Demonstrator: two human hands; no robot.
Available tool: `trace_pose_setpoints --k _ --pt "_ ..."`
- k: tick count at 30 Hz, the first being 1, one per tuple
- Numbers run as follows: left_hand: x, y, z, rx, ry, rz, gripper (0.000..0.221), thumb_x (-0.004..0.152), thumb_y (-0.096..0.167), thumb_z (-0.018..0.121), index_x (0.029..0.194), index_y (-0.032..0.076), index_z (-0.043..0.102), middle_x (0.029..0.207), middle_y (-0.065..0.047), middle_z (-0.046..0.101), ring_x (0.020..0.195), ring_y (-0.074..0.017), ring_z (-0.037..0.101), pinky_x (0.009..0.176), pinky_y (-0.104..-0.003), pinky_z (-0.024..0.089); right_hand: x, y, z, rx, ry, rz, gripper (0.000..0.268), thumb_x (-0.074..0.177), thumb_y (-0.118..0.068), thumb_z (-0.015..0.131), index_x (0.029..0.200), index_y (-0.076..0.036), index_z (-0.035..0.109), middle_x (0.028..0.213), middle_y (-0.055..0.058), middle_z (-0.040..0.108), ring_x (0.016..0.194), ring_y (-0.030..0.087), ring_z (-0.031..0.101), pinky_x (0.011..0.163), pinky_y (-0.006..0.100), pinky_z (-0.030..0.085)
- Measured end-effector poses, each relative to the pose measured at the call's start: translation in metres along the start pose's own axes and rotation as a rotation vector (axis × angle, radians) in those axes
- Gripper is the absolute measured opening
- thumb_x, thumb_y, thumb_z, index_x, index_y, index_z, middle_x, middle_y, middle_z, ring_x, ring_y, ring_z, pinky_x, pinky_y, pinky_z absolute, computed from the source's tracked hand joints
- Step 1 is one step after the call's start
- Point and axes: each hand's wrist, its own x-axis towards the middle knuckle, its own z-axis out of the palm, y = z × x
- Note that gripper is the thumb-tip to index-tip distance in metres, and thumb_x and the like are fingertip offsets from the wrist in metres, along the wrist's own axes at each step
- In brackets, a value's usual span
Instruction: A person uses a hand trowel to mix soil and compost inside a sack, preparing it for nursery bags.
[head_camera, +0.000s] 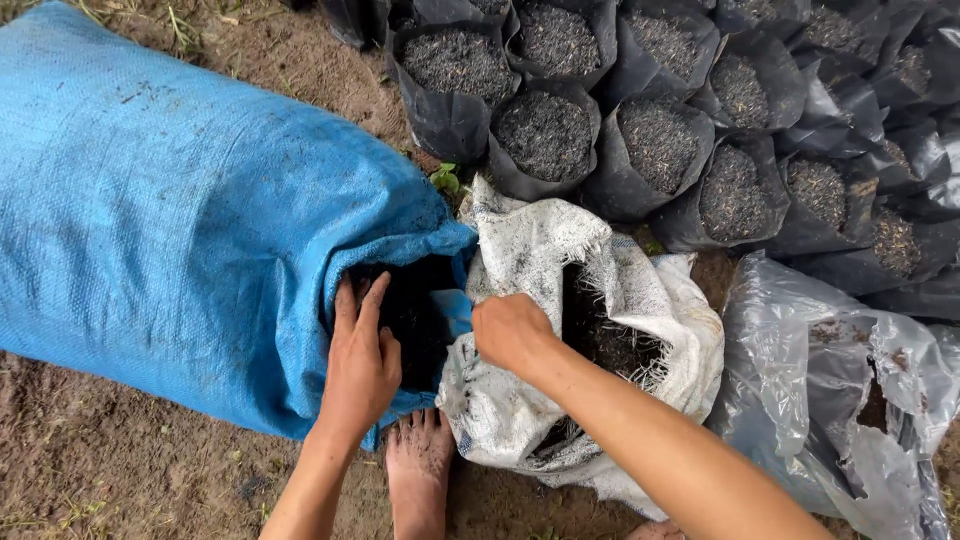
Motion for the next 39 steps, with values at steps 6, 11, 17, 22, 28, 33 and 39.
trace_pose_setpoints --k 6,11,17,22,28,33,39 --pt "0.002 -0.003 -0.01 0.015 -0.044 -0.004 0.053 0.089 -0.002 0.048 0.138 0.016 0.055 0.15 -0.036 0.04 0.146 -0.0528 0.032 0.115 -0.059 0.033 0.004 -0.017 -0.029 0.312 -0.157 0.067 0.028 0.088 -0.02 0.06 0.087 0.003 0.076 0.081 0.025 0.072 0.08 0.04 0.074 0.062 0.052 0.062" --pt "0.004 0.024 -0.033 -0.046 -0.049 -0.019 0.052 0.089 -0.002 0.048 0.139 0.013 0.054 0.141 -0.031 0.047 0.123 -0.0467 0.057 0.097 -0.055 0.053 0.001 -0.037 -0.06 0.315 -0.214 0.089 0.032 0.088 -0.019 0.056 0.095 0.006 0.075 0.091 0.025 0.073 0.089 0.042 0.073 0.072 0.053 0.061" --pt "0.003 0.016 -0.038 -0.235 -0.054 -0.03 0.047 0.097 0.005 0.051 0.143 -0.001 0.048 0.14 -0.032 0.048 0.135 -0.0477 0.05 0.102 -0.051 0.052 -0.011 -0.024 -0.072 0.416 -0.28 0.065 0.045 0.09 -0.027 0.055 0.111 0.009 0.072 0.108 0.029 0.072 0.106 0.046 0.068 0.089 0.056 0.056" --pt "0.016 0.016 -0.043 -0.384 -0.07 -0.083 0.047 0.102 0.008 0.043 0.147 -0.005 0.041 0.145 -0.032 0.047 0.139 -0.0467 0.046 0.106 -0.056 0.047 -0.002 -0.012 -0.063 0.366 -0.294 0.147 0.052 0.09 -0.037 0.054 0.118 0.003 0.072 0.117 0.026 0.071 0.117 0.043 0.065 0.096 0.059 0.052" --pt "0.018 0.036 -0.058 -0.478 -0.073 -0.173 0.052 0.109 0.028 0.033 0.152 -0.001 0.037 0.145 -0.033 0.046 0.143 -0.0463 0.041 0.112 -0.057 0.042 0.002 -0.044 -0.075 0.443 -0.251 0.092 0.046 0.092 -0.029 0.054 0.115 0.006 0.073 0.112 0.027 0.072 0.107 0.042 0.069 0.089 0.05 0.058" --pt "0.019 0.03 -0.061 -0.508 -0.101 -0.215 0.055 0.108 0.034 0.033 0.153 0.002 0.037 0.15 -0.032 0.042 0.146 -0.0447 0.037 0.114 -0.058 0.04 -0.009 -0.025 -0.064 0.459 -0.306 0.082 0.056 0.094 -0.031 0.051 0.133 0.007 0.063 0.132 0.028 0.064 0.129 0.043 0.058 0.105 0.053 0.048" --pt "0.022 0.028 -0.067 -0.547 -0.169 -0.254 0.059 0.107 0.038 0.035 0.155 0.004 0.034 0.156 -0.033 0.033 0.147 -0.0439 0.035 0.116 -0.054 0.038 -0.016 0.015 -0.047 0.542 -0.212 -0.048 0.046 0.098 -0.017 0.05 0.13 0.013 0.062 0.07 0.018 0.069 0.051 0.02 0.058 0.06 0.033 0.054"
